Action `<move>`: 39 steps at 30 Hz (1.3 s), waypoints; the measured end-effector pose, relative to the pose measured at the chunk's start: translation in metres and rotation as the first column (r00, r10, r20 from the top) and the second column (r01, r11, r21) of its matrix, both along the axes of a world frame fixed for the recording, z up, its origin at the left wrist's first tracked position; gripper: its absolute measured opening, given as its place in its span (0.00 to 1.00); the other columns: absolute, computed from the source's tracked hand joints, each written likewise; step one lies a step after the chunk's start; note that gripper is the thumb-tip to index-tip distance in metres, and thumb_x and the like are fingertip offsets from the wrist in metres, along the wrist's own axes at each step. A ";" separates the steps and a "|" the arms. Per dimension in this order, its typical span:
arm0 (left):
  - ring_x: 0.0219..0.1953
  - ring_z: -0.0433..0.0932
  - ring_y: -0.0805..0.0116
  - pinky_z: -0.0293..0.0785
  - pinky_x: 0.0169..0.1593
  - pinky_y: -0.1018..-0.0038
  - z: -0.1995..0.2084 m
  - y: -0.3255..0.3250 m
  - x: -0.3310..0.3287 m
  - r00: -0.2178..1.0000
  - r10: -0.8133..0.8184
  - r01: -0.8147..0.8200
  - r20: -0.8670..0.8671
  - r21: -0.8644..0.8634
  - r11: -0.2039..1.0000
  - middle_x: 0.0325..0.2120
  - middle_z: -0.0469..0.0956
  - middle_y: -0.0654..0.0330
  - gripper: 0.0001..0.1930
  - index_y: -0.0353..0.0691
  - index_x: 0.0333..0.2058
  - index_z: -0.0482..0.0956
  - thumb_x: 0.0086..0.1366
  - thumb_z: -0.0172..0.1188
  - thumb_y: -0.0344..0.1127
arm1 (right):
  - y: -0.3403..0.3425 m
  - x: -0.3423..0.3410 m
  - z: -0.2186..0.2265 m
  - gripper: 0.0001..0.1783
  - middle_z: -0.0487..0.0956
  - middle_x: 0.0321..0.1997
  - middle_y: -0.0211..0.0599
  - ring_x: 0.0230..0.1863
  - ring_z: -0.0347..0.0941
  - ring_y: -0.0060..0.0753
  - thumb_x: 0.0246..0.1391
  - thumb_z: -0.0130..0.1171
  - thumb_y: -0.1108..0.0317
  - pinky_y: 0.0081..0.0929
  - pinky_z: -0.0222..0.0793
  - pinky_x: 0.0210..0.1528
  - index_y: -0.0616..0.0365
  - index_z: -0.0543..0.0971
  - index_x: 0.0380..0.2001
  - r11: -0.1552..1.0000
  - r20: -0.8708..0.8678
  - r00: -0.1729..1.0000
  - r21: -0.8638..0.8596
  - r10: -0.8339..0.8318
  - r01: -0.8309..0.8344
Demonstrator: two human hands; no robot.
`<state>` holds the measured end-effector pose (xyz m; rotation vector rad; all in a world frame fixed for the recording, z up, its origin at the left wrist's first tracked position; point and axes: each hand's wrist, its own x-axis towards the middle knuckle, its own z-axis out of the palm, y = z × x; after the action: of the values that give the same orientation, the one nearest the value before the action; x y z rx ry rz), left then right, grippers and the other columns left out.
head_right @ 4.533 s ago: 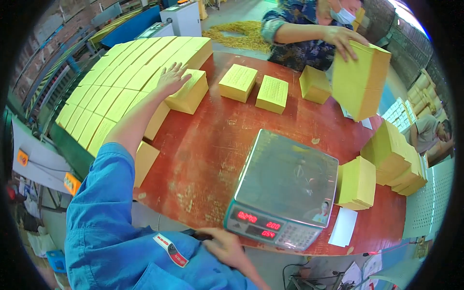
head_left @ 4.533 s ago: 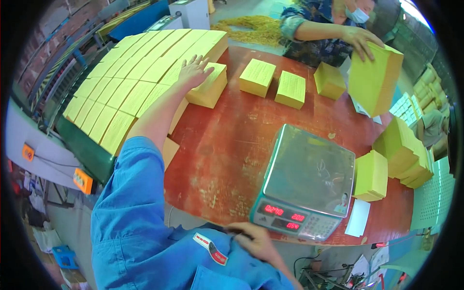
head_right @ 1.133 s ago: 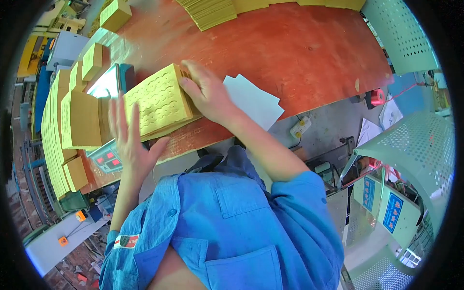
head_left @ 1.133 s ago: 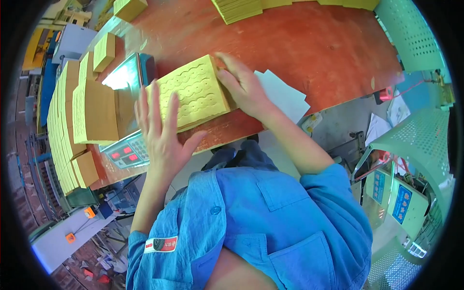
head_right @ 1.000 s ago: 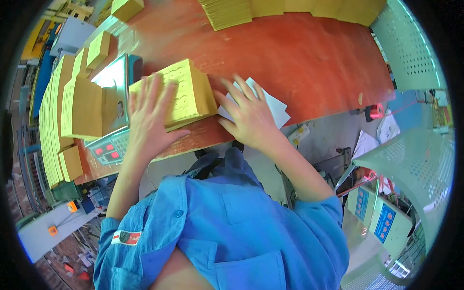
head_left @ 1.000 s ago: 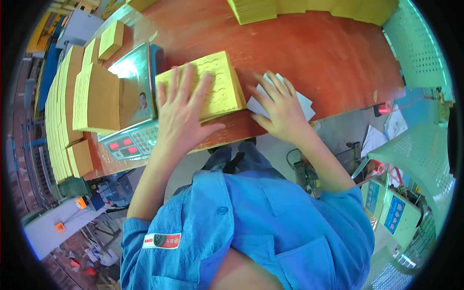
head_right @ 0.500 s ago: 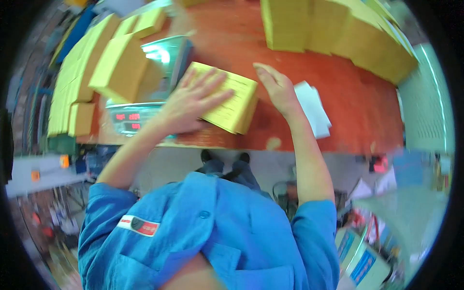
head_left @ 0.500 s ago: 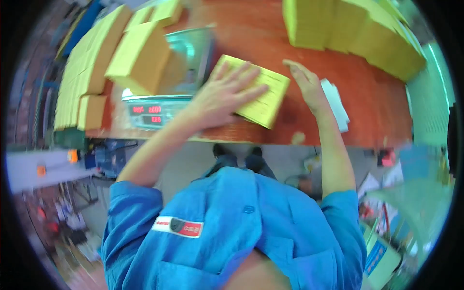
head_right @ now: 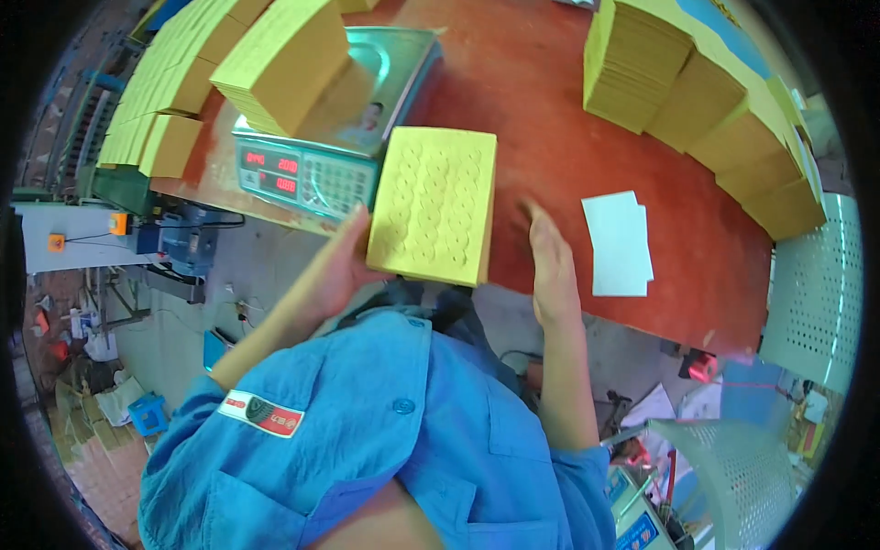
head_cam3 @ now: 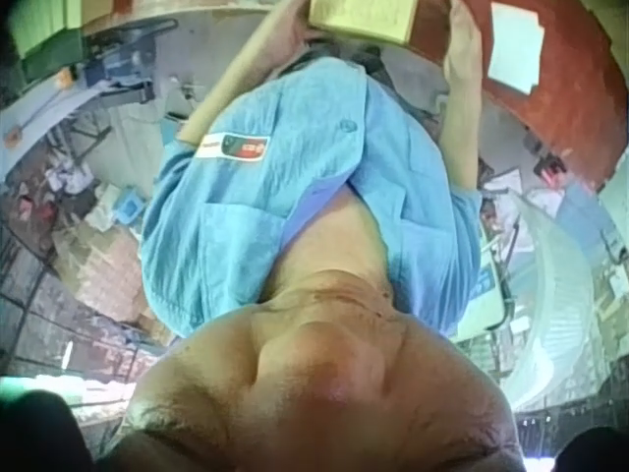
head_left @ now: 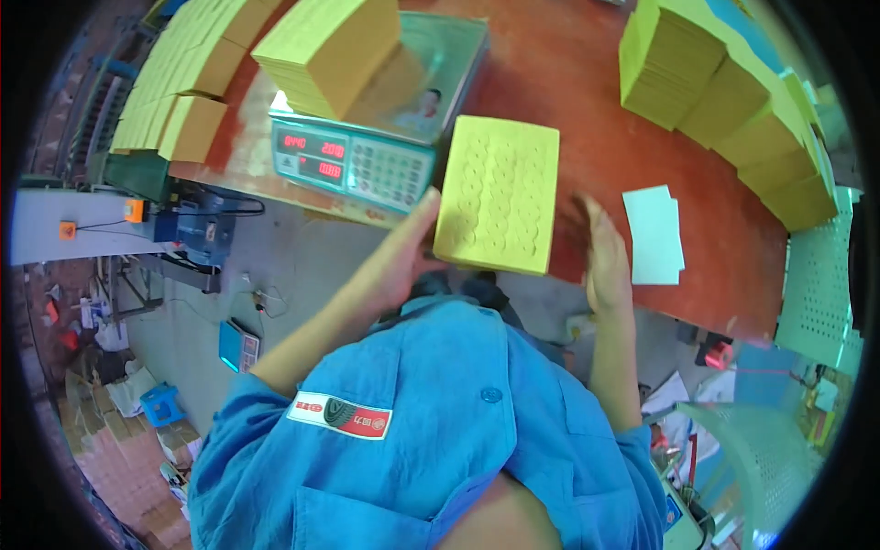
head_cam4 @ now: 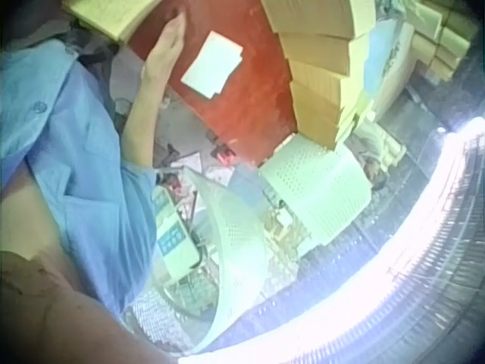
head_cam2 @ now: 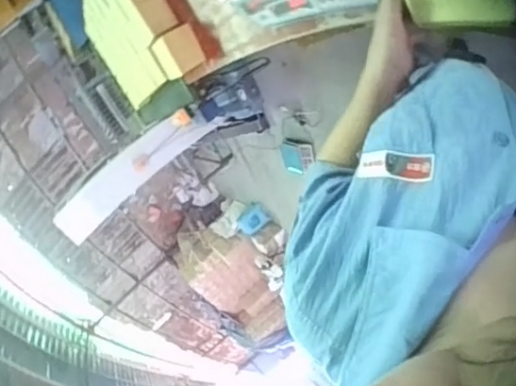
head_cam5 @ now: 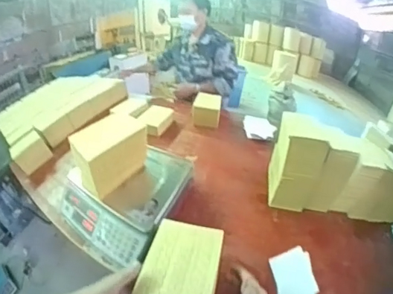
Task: The recorder weighs stacks of yellow paper on a scale and organizes them on a table.
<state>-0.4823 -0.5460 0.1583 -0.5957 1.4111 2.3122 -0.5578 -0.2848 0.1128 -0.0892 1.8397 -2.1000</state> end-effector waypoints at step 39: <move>0.62 0.68 0.62 0.62 0.65 0.64 -0.027 -0.011 0.008 0.981 -0.158 0.128 0.115 0.234 0.964 0.61 0.67 0.55 0.31 0.38 0.66 0.57 0.70 0.52 0.47 | -0.035 0.115 -0.045 0.16 0.79 0.44 0.40 0.40 0.77 0.29 0.62 0.55 0.67 0.26 0.74 0.42 0.63 0.73 0.49 0.891 0.303 0.845 0.029 -0.440 0.454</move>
<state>-0.4741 -0.5570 0.1317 -0.5483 1.0751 2.2322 -0.4425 -0.3196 0.0674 0.6827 1.7446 -2.2878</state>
